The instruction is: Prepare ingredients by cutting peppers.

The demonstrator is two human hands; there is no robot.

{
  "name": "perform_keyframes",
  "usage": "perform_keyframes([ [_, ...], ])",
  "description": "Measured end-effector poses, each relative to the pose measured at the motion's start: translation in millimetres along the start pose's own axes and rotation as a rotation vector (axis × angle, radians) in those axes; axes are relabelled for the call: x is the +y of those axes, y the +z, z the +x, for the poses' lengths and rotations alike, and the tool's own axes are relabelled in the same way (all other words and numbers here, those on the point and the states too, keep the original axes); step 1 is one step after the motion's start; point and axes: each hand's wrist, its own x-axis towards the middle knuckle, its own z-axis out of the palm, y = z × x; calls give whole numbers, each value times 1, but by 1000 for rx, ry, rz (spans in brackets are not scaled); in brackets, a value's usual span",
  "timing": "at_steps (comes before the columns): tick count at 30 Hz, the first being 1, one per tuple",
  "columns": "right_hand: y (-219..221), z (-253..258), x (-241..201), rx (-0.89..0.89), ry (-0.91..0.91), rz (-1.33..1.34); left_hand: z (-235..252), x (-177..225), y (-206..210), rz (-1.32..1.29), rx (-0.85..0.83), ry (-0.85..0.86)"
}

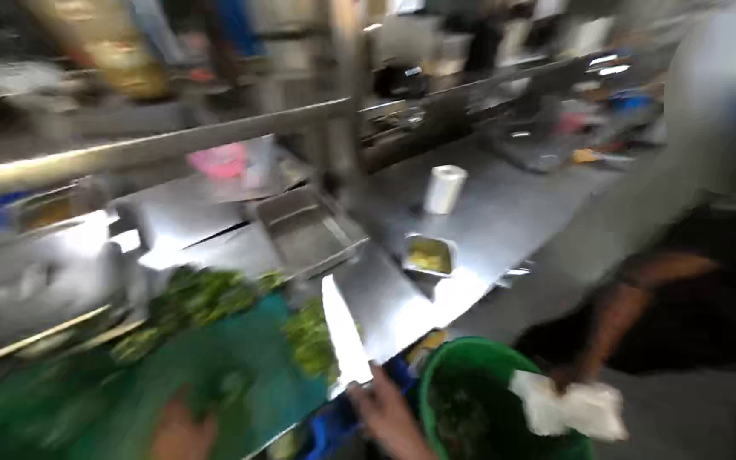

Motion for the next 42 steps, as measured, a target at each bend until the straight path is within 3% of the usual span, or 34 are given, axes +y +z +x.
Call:
perform_keyframes([
  [2,7,15,5,-136,26,254,23,-13,10,-36,-30,211],
  [5,21,14,10,-317,222,656,46,-28,12,-37,-248,387],
  [9,56,6,5,-265,262,803,63,-43,6,-81,-248,435],
  [12,95,2,1,-142,212,478,56,-45,3,-63,-214,327],
  [17,140,-4,8,-68,101,-585,36,-37,12,-218,-220,322],
  [20,148,-3,-1,-67,159,-890,37,-27,14,-293,-269,356],
  [26,140,11,-9,-151,246,-1091,33,23,28,-200,-409,447],
  [32,125,18,-6,-264,163,-1104,53,29,19,-101,-535,537],
  [37,113,20,-14,-269,114,-1051,53,23,20,-131,-450,482],
  [42,114,19,-10,-274,143,-1075,32,36,31,-78,-411,583],
])
